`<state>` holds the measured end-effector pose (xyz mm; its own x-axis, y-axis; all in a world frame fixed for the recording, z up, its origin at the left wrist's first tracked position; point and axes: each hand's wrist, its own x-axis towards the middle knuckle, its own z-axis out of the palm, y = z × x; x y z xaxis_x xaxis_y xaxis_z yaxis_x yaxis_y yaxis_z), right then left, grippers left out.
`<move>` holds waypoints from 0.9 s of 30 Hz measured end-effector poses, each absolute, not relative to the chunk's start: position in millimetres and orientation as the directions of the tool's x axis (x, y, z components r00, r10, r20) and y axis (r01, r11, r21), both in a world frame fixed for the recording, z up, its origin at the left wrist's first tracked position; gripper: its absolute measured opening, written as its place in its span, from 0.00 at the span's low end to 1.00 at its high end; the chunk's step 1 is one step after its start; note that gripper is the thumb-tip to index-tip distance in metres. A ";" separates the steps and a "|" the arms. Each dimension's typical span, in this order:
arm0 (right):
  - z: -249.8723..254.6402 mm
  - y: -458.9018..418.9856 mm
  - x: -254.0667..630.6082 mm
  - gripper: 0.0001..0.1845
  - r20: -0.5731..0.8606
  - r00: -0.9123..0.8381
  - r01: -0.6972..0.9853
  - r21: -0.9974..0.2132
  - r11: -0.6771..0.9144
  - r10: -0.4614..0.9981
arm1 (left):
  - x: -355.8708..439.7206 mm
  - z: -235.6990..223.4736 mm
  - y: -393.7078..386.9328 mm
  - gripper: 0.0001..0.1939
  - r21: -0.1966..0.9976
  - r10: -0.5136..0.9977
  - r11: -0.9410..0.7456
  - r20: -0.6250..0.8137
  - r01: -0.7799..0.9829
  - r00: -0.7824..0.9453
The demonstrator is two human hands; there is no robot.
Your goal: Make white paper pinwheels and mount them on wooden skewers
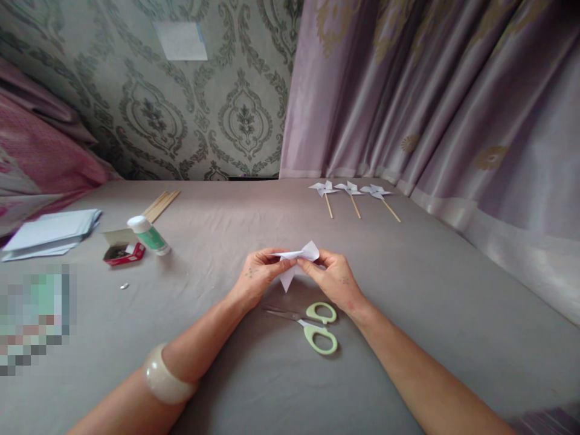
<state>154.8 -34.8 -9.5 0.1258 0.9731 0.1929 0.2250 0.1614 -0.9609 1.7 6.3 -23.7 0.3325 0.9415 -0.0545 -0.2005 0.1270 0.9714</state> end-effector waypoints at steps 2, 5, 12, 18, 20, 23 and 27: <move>-10.2 -34.4 154.9 0.13 0.192 0.123 0.232 -0.960 0.160 0.974 | 1.1 -22.6 6.4 0.16 0.976 0.942 0.121 -0.055 -0.182 0.332; -11.4 -33.8 155.0 0.13 0.191 0.118 0.241 -0.958 0.158 0.974 | 0.5 -20.7 6.3 0.17 0.982 0.941 0.111 -0.055 -0.151 0.334; -13.9 -33.0 154.8 0.13 0.165 0.121 0.229 -0.964 0.135 0.979 | 0.0 -19.4 6.7 0.17 0.981 0.935 0.151 -0.101 -0.124 0.340; -14.7 -33.2 154.3 0.14 0.155 0.119 0.235 -0.964 0.123 0.981 | -0.6 -18.2 6.9 0.15 0.981 0.934 0.160 -0.114 -0.110 0.339; -15.0 -33.3 154.3 0.14 0.162 0.121 0.242 -0.962 0.129 0.979 | -0.8 -18.7 7.5 0.15 0.984 0.936 0.150 -0.109 -0.101 0.335; -15.9 -32.9 154.7 0.13 0.173 0.122 0.254 -0.957 0.138 0.977 | -0.8 -19.8 8.4 0.15 0.987 0.937 0.136 -0.098 -0.091 0.336; -17.8 -32.0 155.1 0.13 0.177 0.120 0.261 -0.955 0.141 0.977 | -1.2 -21.0 8.9 0.15 0.989 0.934 0.132 -0.099 -0.072 0.342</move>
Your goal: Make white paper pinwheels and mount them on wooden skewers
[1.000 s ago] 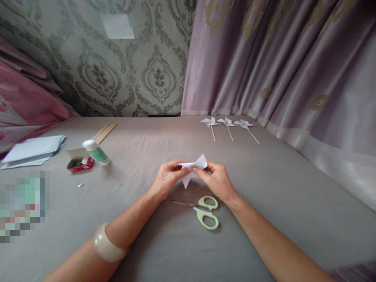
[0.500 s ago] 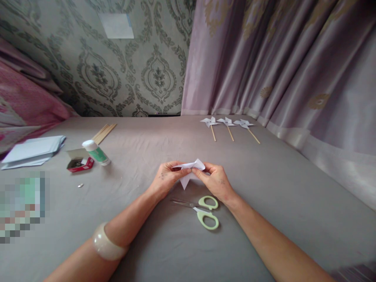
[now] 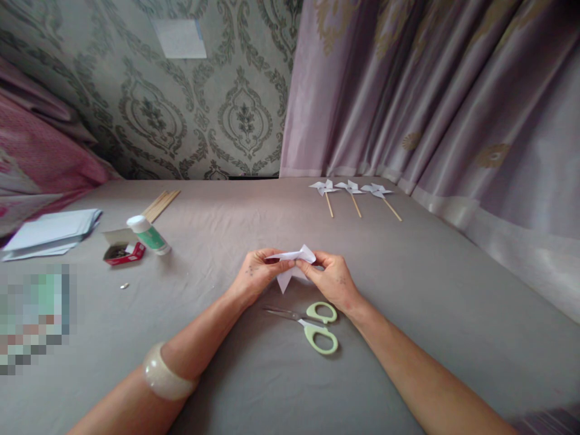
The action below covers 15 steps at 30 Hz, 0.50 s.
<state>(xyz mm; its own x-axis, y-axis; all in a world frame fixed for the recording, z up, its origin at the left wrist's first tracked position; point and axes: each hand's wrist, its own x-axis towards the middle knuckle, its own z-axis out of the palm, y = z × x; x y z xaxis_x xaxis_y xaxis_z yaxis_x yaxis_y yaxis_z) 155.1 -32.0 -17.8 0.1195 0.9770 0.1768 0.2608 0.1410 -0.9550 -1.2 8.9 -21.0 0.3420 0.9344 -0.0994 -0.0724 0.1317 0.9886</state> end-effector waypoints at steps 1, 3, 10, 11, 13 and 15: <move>-18.1 -31.8 155.1 0.13 0.179 0.120 0.262 -0.954 0.142 0.977 | -1.4 -21.3 9.0 0.16 0.989 0.934 0.131 -0.099 -0.071 0.343; -18.2 -31.8 154.8 0.13 0.183 0.119 0.263 -0.953 0.147 0.976 | -1.8 -21.6 9.2 0.16 0.989 0.933 0.129 -0.096 -0.072 0.347; -14.8 -33.6 154.3 0.13 0.172 0.114 0.265 -0.954 0.137 0.978 | -2.6 -22.2 10.3 0.16 0.988 0.928 0.132 -0.096 -0.076 0.361; -14.7 -33.6 154.3 0.13 0.169 0.115 0.265 -0.955 0.134 0.979 | -2.7 -22.2 10.3 0.16 0.988 0.928 0.132 -0.096 -0.076 0.361; -14.9 -33.5 154.3 0.13 0.169 0.118 0.265 -0.955 0.133 0.979 | -2.9 -21.9 10.2 0.16 0.988 0.927 0.132 -0.097 -0.074 0.363; -15.6 -33.1 154.3 0.13 0.174 0.119 0.267 -0.954 0.137 0.978 | -3.0 -21.5 9.9 0.16 0.989 0.926 0.132 -0.097 -0.072 0.365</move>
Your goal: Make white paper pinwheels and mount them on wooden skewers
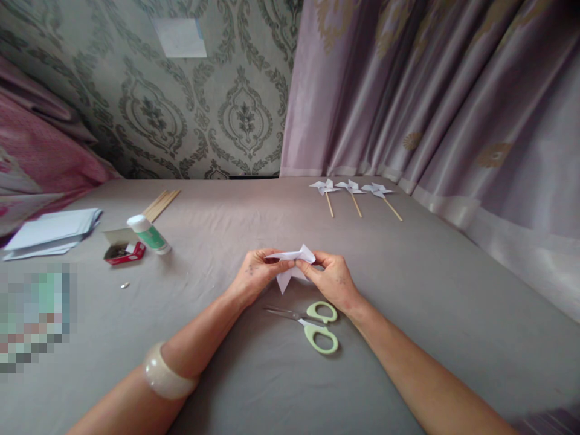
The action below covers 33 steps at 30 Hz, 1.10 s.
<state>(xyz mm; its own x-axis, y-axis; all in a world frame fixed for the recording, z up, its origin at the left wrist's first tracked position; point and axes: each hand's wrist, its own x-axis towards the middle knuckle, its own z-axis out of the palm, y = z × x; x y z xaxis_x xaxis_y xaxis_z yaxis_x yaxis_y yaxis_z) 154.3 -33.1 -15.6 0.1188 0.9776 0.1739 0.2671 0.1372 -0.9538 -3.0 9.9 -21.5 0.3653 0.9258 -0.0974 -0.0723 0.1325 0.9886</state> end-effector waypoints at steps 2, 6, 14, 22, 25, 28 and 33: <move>-16.4 -32.7 154.4 0.13 0.176 0.119 0.271 -0.953 0.139 0.977 | -3.1 -21.3 9.7 0.17 0.989 0.925 0.130 -0.093 -0.076 0.368; -18.3 -32.0 154.8 0.14 0.176 0.115 0.278 -0.951 0.138 0.978 | -2.7 -22.6 9.8 0.16 0.987 0.925 0.134 -0.094 -0.085 0.368; -21.9 -30.6 154.9 0.14 0.182 0.117 0.299 -0.944 0.140 0.976 | -3.7 -25.4 11.9 0.15 0.989 0.922 0.129 -0.090 -0.079 0.375; -20.6 -31.2 154.8 0.14 0.185 0.117 0.305 -0.942 0.142 0.976 | -2.3 -25.3 11.2 0.14 0.986 0.924 0.136 -0.091 -0.097 0.372; -21.3 -30.7 154.8 0.14 0.185 0.118 0.302 -0.943 0.143 0.976 | -2.3 -23.9 10.9 0.15 0.986 0.925 0.135 -0.091 -0.097 0.368; -23.7 -29.8 154.7 0.14 0.186 0.121 0.297 -0.944 0.143 0.975 | -2.6 -22.6 10.6 0.15 0.986 0.924 0.140 -0.096 -0.092 0.369; -26.8 -28.7 153.9 0.14 0.191 0.142 0.291 -0.946 0.143 0.971 | -2.0 -23.7 10.7 0.15 0.982 0.929 0.160 -0.116 -0.098 0.350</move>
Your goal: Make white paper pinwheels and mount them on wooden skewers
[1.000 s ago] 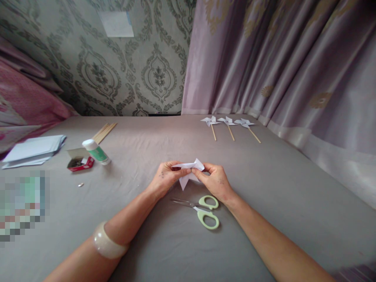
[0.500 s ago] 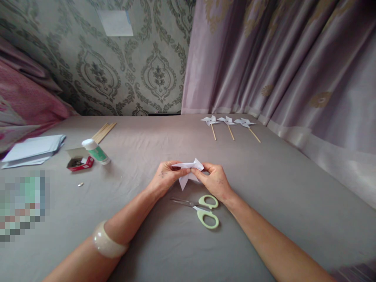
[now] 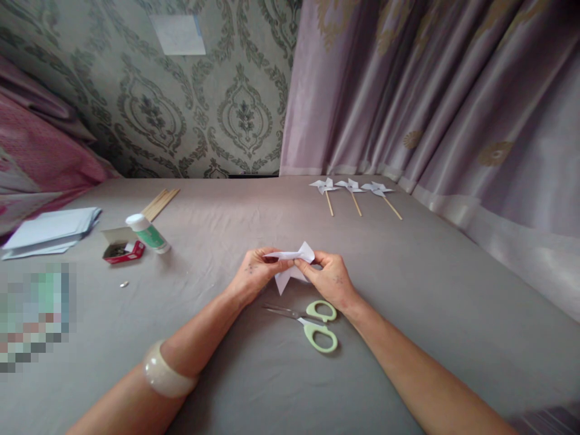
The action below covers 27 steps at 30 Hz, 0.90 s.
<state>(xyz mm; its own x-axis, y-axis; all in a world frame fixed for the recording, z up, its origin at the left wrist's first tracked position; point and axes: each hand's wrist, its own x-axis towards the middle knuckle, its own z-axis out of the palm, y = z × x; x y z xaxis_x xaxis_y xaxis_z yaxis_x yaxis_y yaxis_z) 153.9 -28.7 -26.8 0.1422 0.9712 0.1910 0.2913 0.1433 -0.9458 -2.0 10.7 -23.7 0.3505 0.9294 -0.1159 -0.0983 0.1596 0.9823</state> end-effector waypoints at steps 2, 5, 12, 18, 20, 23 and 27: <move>-26.5 -28.7 153.4 0.15 0.183 0.143 0.278 -0.951 0.138 0.973 | -0.9 -24.3 10.8 0.14 0.978 0.923 0.169 -0.113 -0.122 0.368; -25.3 -28.8 152.8 0.15 0.140 0.156 0.211 -0.972 0.106 0.978 | 1.1 -23.9 10.7 0.14 0.959 0.909 0.215 -0.127 -0.186 0.397; -20.3 -28.2 154.4 0.18 0.032 0.173 -0.088 -0.995 0.047 0.984 | 0.7 -24.1 12.8 0.13 0.893 0.910 0.309 -0.178 -0.326 0.375; -20.6 -28.0 156.1 0.16 0.073 0.165 -0.001 -0.997 0.074 0.984 | 0.0 -23.0 11.0 0.15 0.897 0.907 0.304 -0.169 -0.322 0.385; -20.8 -28.2 157.1 0.14 0.131 0.192 0.075 -0.990 0.119 0.973 | -0.1 -22.1 9.7 0.15 0.918 0.911 0.267 -0.140 -0.294 0.389; -19.2 -29.2 159.1 0.09 0.274 0.200 0.243 -0.944 0.223 0.941 | -1.0 -20.7 8.0 0.14 0.963 0.934 0.160 -0.076 -0.217 0.350; -14.2 -32.2 161.1 0.02 0.544 0.110 0.456 -0.771 0.444 0.832 | -4.0 -18.2 7.7 0.11 0.990 0.955 -0.106 0.129 -0.095 0.267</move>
<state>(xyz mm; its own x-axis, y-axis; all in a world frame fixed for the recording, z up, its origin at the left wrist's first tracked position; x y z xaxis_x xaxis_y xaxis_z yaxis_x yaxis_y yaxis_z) 161.1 -32.2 -14.2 0.1102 0.8317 0.5442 0.4563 0.4441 -0.7711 -4.0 7.7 -18.2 0.2675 0.9550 0.1285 -0.0954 -0.1065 0.9897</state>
